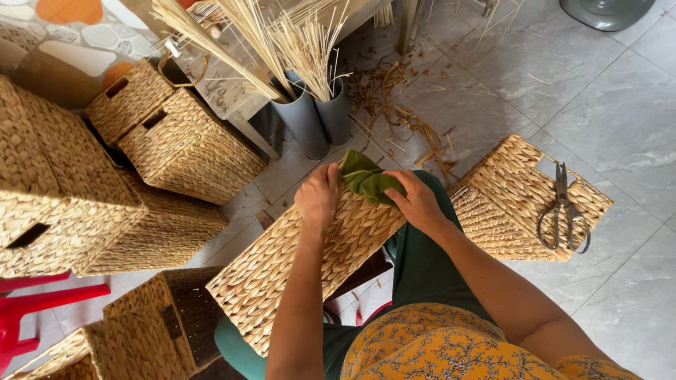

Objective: The person sits on the floor with a woven water-hyacinth basket on their lap and wipes its outer and inner surfaces with a green cloth. They turn the basket over to reach other sides, use scissors to trim stray fibers from the rim, and continue wiping inside and out.

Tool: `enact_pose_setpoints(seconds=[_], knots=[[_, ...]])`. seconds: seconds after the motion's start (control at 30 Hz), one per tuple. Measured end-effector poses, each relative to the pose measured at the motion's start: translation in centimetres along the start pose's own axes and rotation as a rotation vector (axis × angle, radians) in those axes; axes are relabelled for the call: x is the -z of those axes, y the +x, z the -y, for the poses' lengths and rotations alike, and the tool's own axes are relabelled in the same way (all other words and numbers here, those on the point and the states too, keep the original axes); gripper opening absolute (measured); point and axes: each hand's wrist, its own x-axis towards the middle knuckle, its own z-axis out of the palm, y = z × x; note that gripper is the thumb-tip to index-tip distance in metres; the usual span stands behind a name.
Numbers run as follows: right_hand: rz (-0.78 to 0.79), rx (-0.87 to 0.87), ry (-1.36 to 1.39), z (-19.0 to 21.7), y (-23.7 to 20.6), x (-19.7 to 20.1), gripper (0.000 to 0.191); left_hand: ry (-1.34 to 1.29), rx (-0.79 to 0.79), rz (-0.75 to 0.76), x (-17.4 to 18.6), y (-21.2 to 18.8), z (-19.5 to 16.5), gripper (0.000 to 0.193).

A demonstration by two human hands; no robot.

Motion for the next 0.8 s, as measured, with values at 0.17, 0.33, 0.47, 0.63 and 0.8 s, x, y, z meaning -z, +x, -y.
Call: enact_pose_setpoints(seconds=[0.17,0.33,0.47,0.63,0.8], knots=[[0.05,-0.333,0.447,-3.5,-0.3,-0.6,0.045,0.067,0.067,-0.02,-0.5,-0.4,-0.5,0.049],[0.078,-0.447,0.749,-3.7,-2.2,-0.9,0.046,0.101,0.267,0.093,3.0,-2.0,-1.1,0.052],[-0.082,-0.481,0.914,-3.5,-2.0,-1.7,0.045,-0.088,0.213,-0.073,8.0,-4.2,0.5,0.044],[-0.305,-0.482,1.04,-2.5,0.7,-0.5,0.048,-0.727,-0.048,-0.321,14.2,-7.3,4.2,0.05],[-0.142,-0.386,1.027,-0.5,0.1,2.7,0.051,-1.012,-0.109,-0.53,16.0,-9.9,7.4,0.052]])
